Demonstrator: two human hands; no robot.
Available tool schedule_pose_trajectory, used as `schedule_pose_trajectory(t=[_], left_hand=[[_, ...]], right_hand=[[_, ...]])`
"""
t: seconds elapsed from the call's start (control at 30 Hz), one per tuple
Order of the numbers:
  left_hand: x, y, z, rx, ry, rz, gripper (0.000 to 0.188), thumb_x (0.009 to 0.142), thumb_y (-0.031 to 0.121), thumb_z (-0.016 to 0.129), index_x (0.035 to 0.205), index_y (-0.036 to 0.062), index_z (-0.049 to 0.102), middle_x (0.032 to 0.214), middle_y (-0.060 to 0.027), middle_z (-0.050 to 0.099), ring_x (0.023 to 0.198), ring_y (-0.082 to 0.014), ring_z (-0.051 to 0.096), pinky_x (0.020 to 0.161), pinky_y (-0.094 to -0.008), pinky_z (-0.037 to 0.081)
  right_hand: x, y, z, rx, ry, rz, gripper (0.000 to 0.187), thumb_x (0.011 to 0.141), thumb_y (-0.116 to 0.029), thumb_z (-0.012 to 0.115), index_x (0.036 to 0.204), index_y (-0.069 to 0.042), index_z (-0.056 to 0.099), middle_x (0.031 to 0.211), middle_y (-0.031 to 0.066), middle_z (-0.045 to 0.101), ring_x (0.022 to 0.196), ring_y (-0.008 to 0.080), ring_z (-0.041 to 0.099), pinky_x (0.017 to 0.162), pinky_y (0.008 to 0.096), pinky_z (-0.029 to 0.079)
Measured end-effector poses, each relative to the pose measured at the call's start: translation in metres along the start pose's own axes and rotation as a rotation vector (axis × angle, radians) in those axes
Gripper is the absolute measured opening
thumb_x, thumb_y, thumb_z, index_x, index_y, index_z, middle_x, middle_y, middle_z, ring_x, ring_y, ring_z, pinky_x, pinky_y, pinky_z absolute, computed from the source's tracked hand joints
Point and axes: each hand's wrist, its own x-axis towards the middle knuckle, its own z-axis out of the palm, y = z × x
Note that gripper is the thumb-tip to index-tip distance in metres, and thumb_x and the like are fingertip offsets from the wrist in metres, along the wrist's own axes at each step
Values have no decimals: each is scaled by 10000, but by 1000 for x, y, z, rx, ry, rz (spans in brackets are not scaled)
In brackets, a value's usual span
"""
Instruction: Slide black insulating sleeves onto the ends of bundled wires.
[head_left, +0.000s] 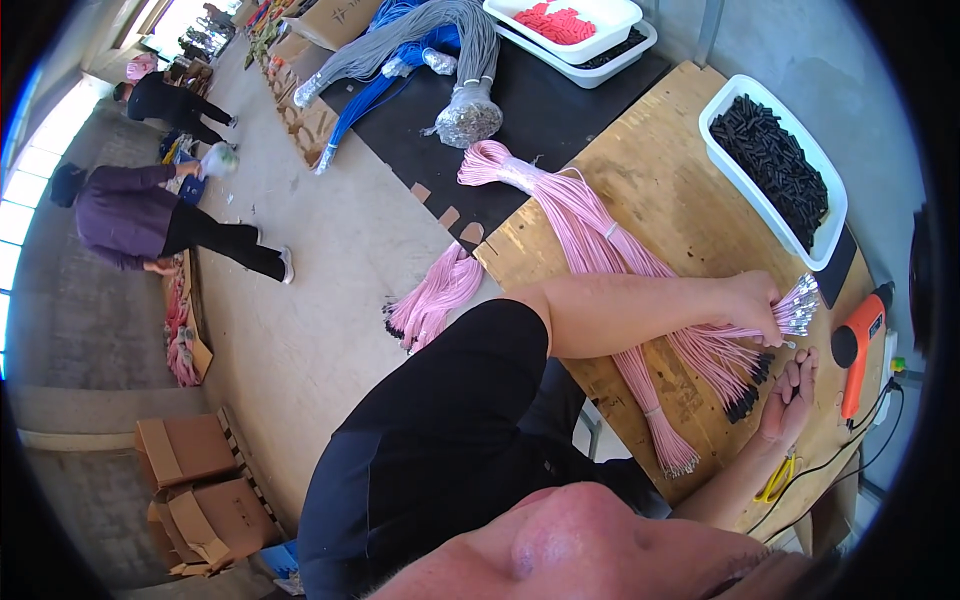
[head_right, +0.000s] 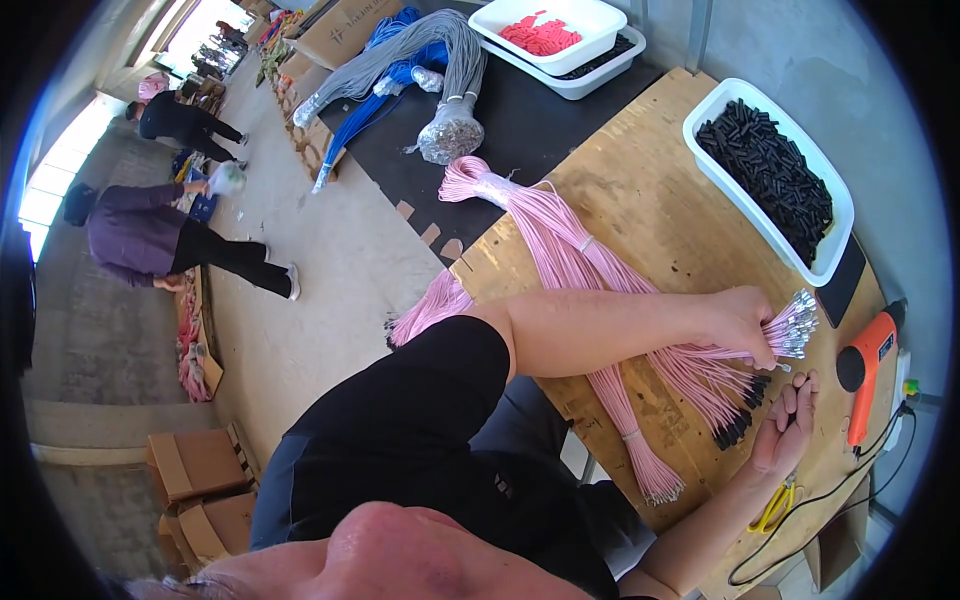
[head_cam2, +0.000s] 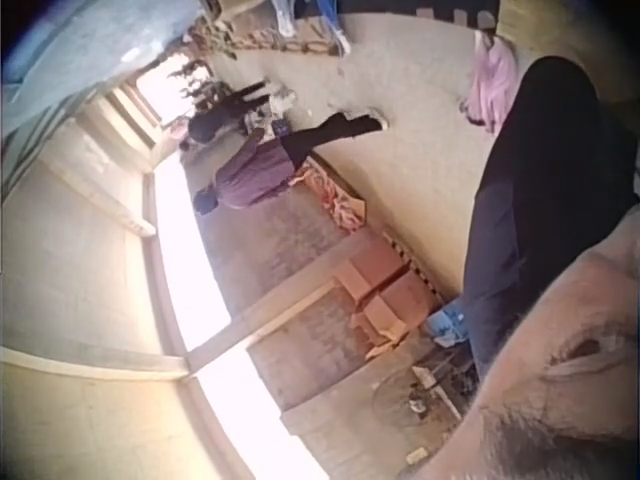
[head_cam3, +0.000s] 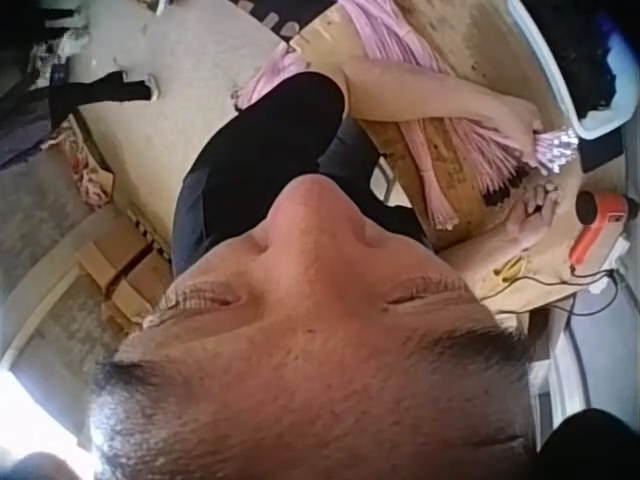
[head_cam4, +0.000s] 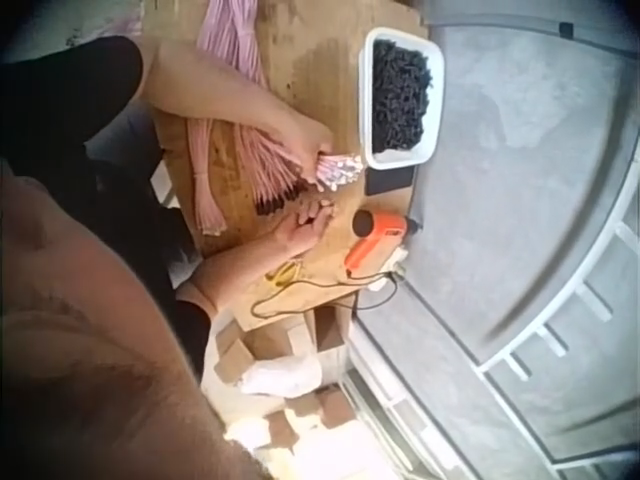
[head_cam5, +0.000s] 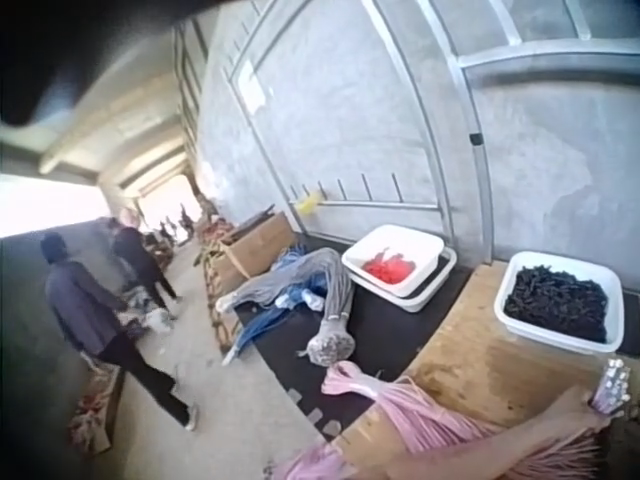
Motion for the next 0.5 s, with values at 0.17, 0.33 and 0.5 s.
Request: schedule_pose_trajectory(t=[0.17, 0.33, 0.5], left_hand=[[1, -1, -1, -50, 20, -4, 151, 689, 5, 802, 809, -41, 722, 727, -103, 701, 634, -165, 665, 583, -290, 526], [6, -6, 4, -73, -2, 8, 165, 687, 26, 807, 821, -31, 730, 730, -93, 702, 642, -165, 663, 597, -286, 528], [-9, 13, 1, 67, 58, -50, 220, 717, 146, 809, 907, 54, 748, 814, -26, 703, 727, -116, 638, 669, -287, 519]], right_hand=[[0, 4, 13, -5, 3, 17, 258, 1054, -87, 499, 1278, 41, 500, 1074, 94, 550, 730, 61, 440, 511, 133, 351], [-9, -1, 18, -81, 121, -10, 234, 1055, -101, 504, 1248, 29, 522, 1028, 61, 549, 717, 48, 424, 496, 138, 334], [-11, 12, 59, -263, 190, -24, 55, 995, -92, 589, 1016, -51, 621, 699, -61, 436, 536, 26, 352, 440, 180, 241]])
